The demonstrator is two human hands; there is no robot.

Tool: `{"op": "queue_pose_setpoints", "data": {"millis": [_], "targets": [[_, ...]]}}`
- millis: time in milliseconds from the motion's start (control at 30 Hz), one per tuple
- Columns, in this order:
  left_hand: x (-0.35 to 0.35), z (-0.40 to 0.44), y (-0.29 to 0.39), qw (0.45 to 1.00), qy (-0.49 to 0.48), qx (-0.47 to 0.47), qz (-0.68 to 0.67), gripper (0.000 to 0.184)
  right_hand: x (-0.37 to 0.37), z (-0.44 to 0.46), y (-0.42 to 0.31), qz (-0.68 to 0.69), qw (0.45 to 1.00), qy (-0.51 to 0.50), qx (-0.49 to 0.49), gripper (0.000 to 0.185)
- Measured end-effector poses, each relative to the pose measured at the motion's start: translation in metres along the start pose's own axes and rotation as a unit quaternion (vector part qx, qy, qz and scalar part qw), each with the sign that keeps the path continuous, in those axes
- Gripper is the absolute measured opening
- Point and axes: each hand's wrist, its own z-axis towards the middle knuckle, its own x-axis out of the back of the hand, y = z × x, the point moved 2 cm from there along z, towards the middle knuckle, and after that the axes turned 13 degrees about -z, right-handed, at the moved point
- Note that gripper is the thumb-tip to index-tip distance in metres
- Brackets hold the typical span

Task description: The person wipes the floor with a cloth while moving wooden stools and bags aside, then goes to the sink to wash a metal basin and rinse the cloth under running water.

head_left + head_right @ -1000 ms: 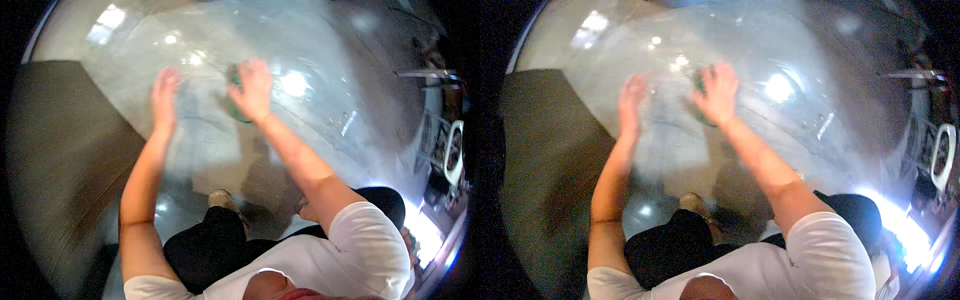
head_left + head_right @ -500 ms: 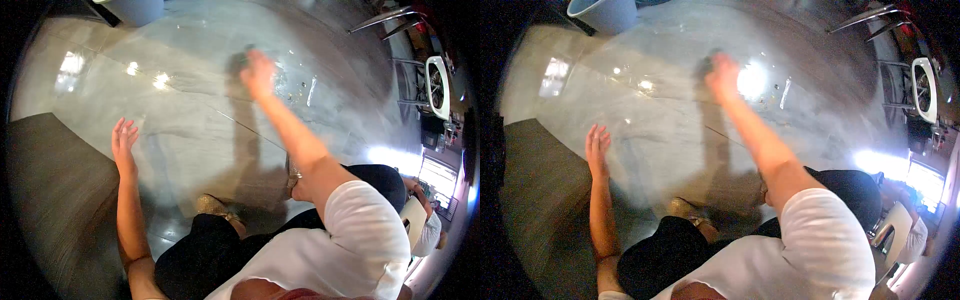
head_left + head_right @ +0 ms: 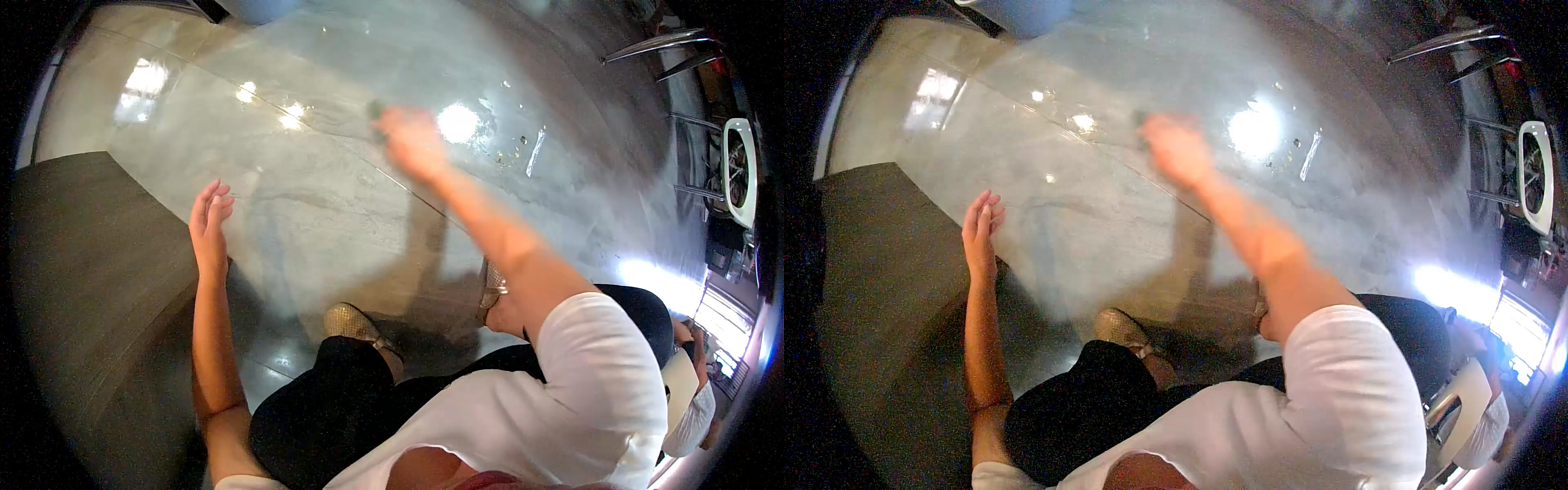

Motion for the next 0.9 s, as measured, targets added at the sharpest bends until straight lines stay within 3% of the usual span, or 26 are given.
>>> {"op": "queue_pose_setpoints", "data": {"millis": [33,67,167,233,267,367,400,467,567,633,667,700,767,833,900], "targets": [[0.004,0.001,-0.003,1.0,0.022,0.016,-0.006,0.041,-0.013,0.002,0.057,0.024,0.997,0.017,-0.065,0.042],[0.004,0.001,-0.001,1.0,0.024,0.01,-0.01,0.041,0.008,-0.007,0.085,-0.081,0.986,0.078,-0.126,0.041],[-0.007,0.005,-0.001,0.998,0.057,0.006,-0.019,0.038,-0.006,-0.002,0.157,-0.11,0.953,0.022,-0.283,0.043],[-0.021,0.013,-0.001,0.999,0.034,-0.008,0.006,0.039,-0.003,0.023,0.128,-0.098,0.954,0.182,-0.218,0.044],[-0.021,0.023,-0.012,0.999,0.02,-0.031,0.014,0.041,0.014,0.038,0.083,-0.066,0.974,0.133,-0.173,0.047],[-0.043,0.035,-0.013,0.993,0.012,-0.068,0.093,0.046,0.031,0.049,-0.075,0.011,0.991,0.108,0.083,0.046],[-0.049,0.039,-0.014,0.994,0.003,-0.051,0.101,0.051,0.022,0.046,-0.112,0.144,0.969,0.072,0.189,0.049],[-0.061,0.043,-0.015,0.994,0.001,-0.036,0.105,0.052,-0.011,0.031,-0.154,0.122,0.937,0.044,0.324,0.05],[-0.067,0.047,-0.021,0.992,-0.022,-0.026,0.121,0.055,-0.019,0.093,-0.132,0.058,0.94,0.044,0.333,0.058],[-0.065,0.042,-0.027,0.991,-0.034,-0.034,0.126,0.056,-0.02,0.142,-0.079,0.037,0.97,0.075,0.227,0.061],[-0.063,0.04,-0.028,0.99,-0.031,-0.033,0.131,0.056,-0.048,0.166,-0.044,0.208,0.973,0.02,0.094,0.061],[-0.06,0.038,-0.029,0.99,-0.029,-0.034,0.135,0.056,0.018,0.176,-0.002,0.084,0.993,-0.077,0.038,0.058],[-0.059,0.036,-0.029,0.989,-0.027,-0.027,0.144,0.055,-0.015,0.162,0.08,-0.01,0.989,0.116,-0.093,0.053],[-0.06,0.042,-0.035,0.989,-0.025,-0.025,0.145,0.055,-0.014,0.113,0.156,-0.076,0.976,0.067,-0.19,0.056],[-0.057,0.052,-0.047,0.976,-0.04,-0.098,0.188,0.056,-0.028,0.054,0.222,-0.135,0.936,0.019,-0.324,0.062]]}}
